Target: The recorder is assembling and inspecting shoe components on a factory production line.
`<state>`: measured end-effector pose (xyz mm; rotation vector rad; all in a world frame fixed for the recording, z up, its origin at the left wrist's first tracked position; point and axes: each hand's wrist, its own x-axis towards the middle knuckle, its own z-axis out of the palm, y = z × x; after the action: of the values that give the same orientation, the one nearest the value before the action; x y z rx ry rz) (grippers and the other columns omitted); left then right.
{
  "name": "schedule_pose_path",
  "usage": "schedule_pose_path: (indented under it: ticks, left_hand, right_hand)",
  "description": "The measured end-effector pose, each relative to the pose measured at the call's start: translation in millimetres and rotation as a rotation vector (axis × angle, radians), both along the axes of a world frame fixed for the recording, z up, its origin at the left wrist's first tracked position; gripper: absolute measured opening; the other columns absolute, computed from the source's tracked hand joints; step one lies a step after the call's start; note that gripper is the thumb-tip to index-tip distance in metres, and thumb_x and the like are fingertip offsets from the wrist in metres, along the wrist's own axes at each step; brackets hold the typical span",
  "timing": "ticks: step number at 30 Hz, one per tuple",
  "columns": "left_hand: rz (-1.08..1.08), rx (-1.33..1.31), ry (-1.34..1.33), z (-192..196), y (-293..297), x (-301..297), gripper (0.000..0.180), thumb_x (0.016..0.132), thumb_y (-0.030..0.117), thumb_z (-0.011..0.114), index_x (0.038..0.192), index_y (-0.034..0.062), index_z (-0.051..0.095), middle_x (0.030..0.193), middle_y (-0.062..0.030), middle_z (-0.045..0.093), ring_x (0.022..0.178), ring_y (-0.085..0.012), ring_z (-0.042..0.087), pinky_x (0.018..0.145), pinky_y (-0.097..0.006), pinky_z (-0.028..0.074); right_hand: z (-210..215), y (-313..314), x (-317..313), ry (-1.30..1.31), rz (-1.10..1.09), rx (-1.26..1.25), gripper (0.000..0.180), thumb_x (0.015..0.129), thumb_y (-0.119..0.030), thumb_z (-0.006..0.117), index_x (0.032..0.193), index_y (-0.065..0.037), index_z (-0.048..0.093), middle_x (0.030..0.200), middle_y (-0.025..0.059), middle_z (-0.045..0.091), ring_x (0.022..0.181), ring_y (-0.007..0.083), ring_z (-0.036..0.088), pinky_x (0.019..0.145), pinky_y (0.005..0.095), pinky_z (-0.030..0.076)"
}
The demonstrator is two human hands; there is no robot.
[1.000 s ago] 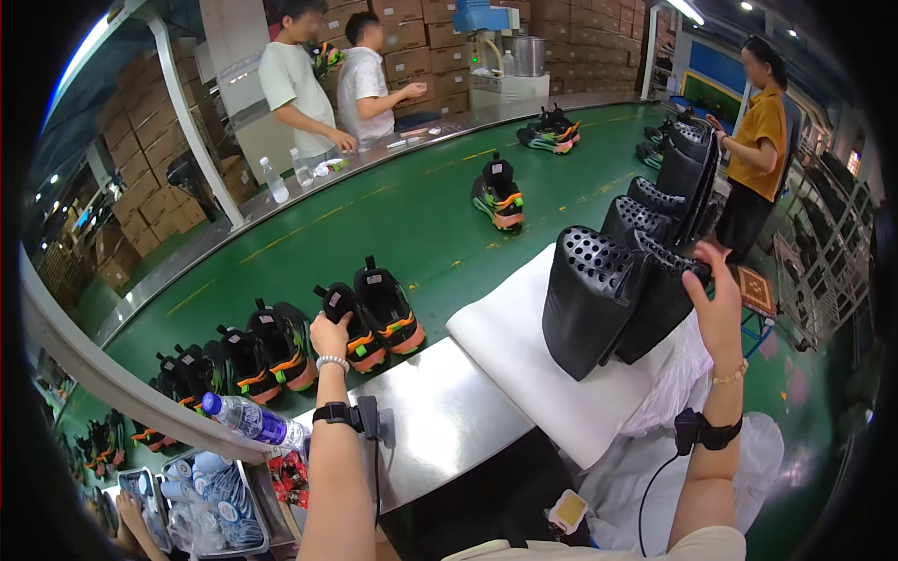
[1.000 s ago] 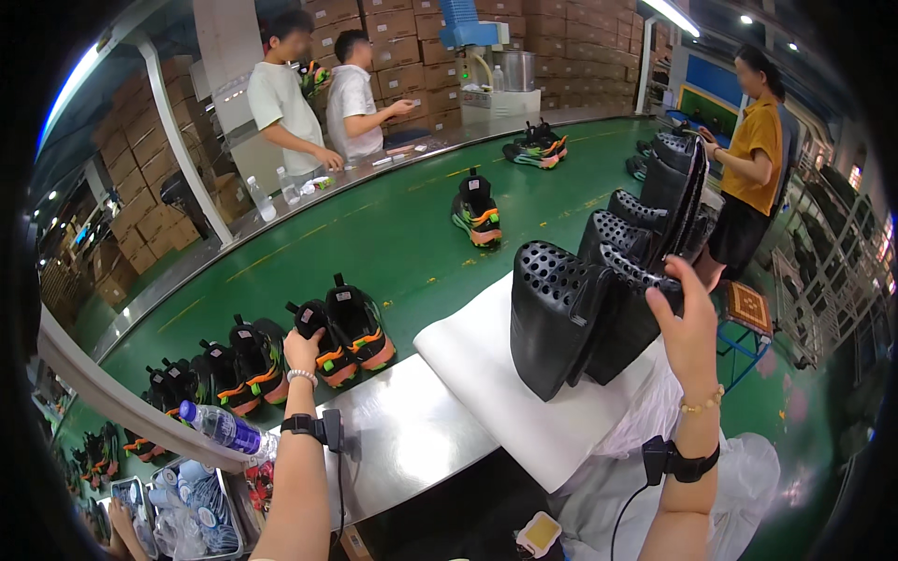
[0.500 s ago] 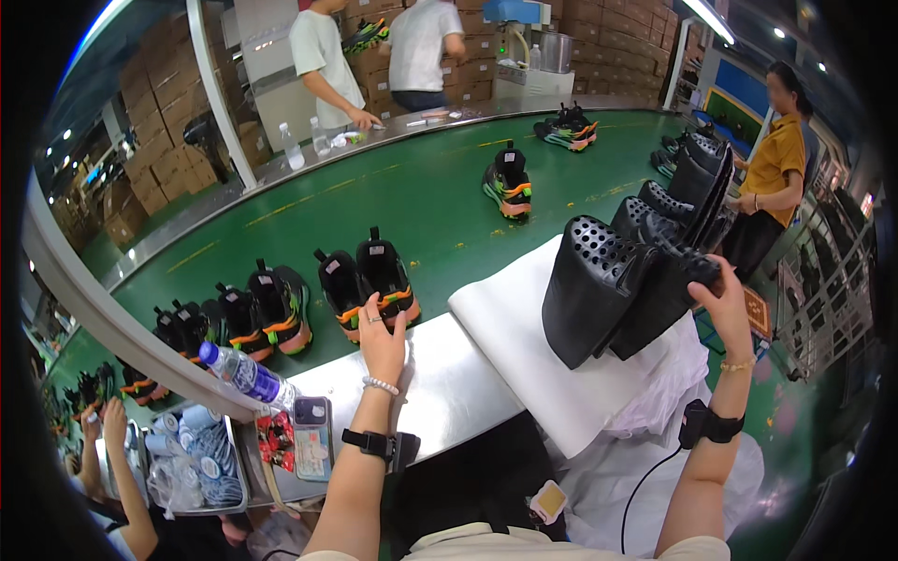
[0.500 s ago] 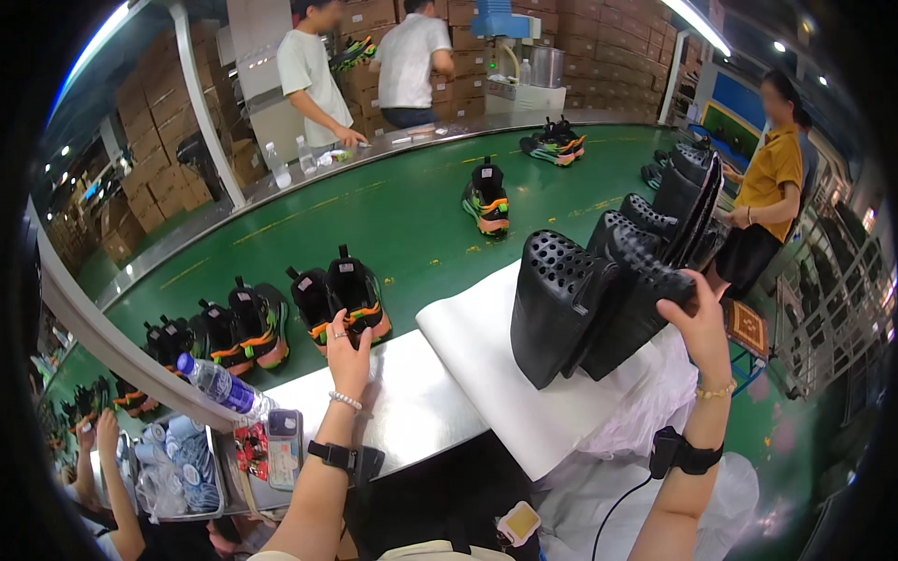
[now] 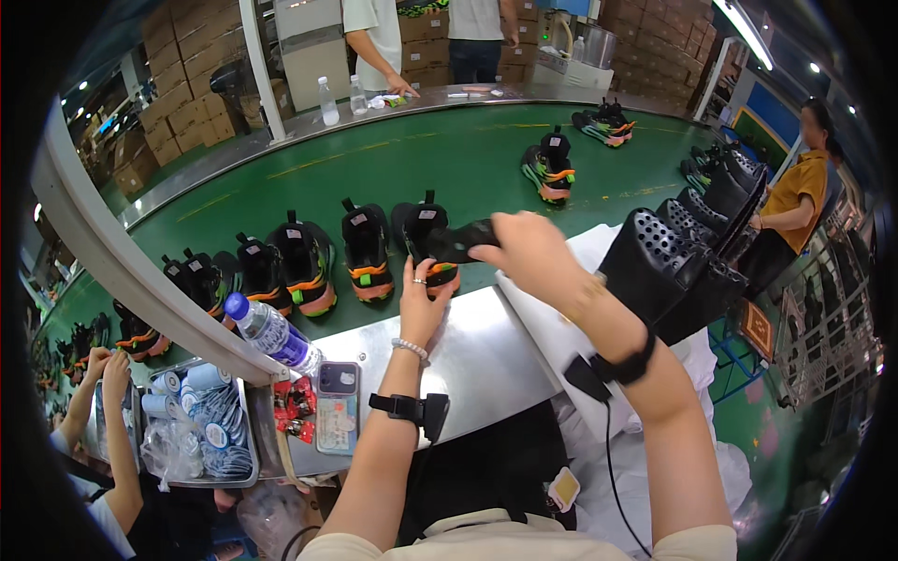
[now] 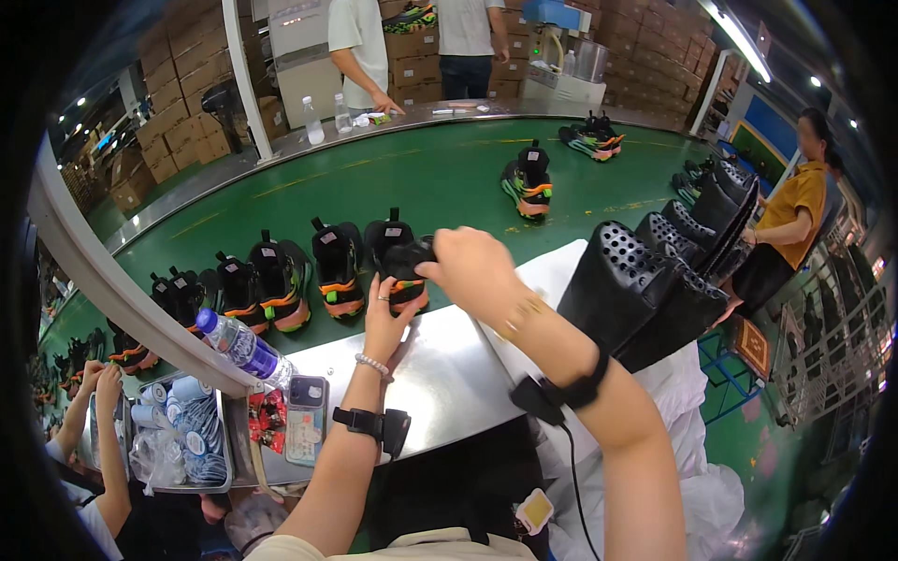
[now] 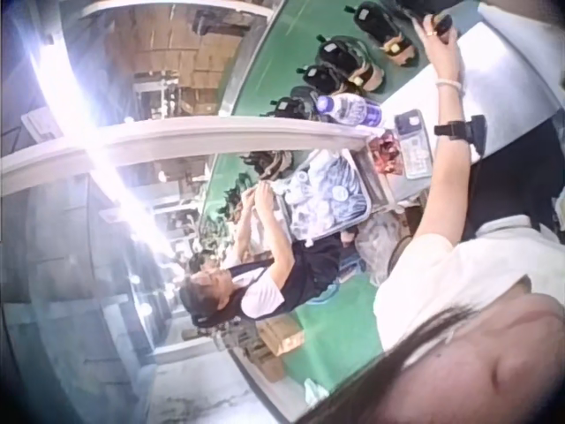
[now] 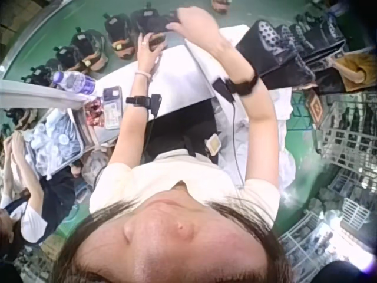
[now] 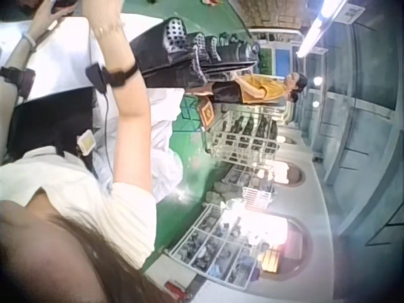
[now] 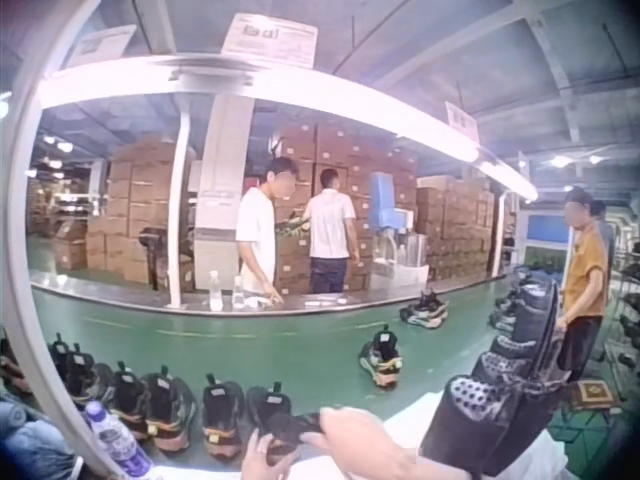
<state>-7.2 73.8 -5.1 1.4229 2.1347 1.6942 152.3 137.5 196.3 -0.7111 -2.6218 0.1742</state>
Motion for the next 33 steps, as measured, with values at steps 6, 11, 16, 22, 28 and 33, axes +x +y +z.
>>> schedule_pose_path:
  ticks: [6,11,16,22,28,33]
  left_hand:
    - [0.002,-0.060,-0.131,9.0,-9.8,-6.5,0.048,0.077,0.016,0.072,0.119,0.0010,0.055,0.136,-0.0215,0.043,0.115,-0.0357,0.052,0.094,-0.037,0.044]
    - [0.063,-0.024,-0.145,3.7,-12.2,-8.0,0.047,0.075,0.018,0.074,0.116,0.0012,0.057,0.137,-0.0227,0.042,0.110,-0.0343,0.057,0.091,-0.037,0.047]
    - [0.079,-0.012,-0.125,8.8,-15.1,-7.9,0.048,0.074,0.018,0.075,0.115,0.0000,0.058,0.138,-0.0223,0.042,0.105,-0.0324,0.060,0.086,-0.036,0.050]
    - [0.029,-0.014,-0.321,4.2,-10.0,-11.6,0.044,0.074,0.013,0.073,0.113,-0.0003,0.058,0.139,-0.0197,0.043,0.096,-0.0283,0.063,0.081,-0.035,0.050]
    - [0.126,-0.010,-0.232,4.8,-21.3,-16.4,0.039,0.080,0.016,0.070,0.114,0.0023,0.058,0.143,-0.0181,0.039,0.074,-0.0217,0.067,0.075,-0.035,0.052]
    - [0.056,0.048,-0.255,-2.7,-19.7,-22.0,0.037,0.079,0.012,0.070,0.110,-0.0015,0.058,0.141,-0.0225,0.041,0.097,-0.0304,0.063,0.081,-0.033,0.051]
  right_hand:
    - [-59.7,44.7,-118.6,-0.156,0.017,0.058,0.029,0.072,-0.030,0.075,0.080,-0.002,0.070,0.080,0.0183,0.067,0.079,0.0340,0.067,0.072,0.0392,0.055]
    - [-101.2,54.5,-144.8,-0.248,0.119,0.196,0.027,0.069,-0.027,0.075,0.082,-0.004,0.070,0.083,0.0138,0.068,0.079,0.0302,0.067,0.071,0.0363,0.055]
    - [-131.1,51.7,-162.4,-0.363,0.008,0.124,0.019,0.073,-0.019,0.071,0.085,-0.004,0.070,0.085,0.0123,0.069,0.084,0.0281,0.068,0.072,0.0350,0.056]
    - [-157.7,59.7,-202.6,-0.219,-0.301,-0.134,0.021,0.080,-0.012,0.060,0.095,0.000,0.069,0.096,0.0174,0.069,0.089,0.0300,0.068,0.076,0.0380,0.056]
    - [-132.4,53.5,-200.7,-0.338,-0.151,-0.174,0.021,0.079,-0.012,0.059,0.092,0.000,0.070,0.097,0.0194,0.068,0.092,0.0308,0.067,0.079,0.0369,0.056]
    - [-133.0,50.8,-205.1,-0.284,-0.146,-0.160,0.021,0.081,-0.009,0.055,0.093,-0.001,0.070,0.096,0.0195,0.068,0.092,0.0322,0.067,0.079,0.0385,0.055]
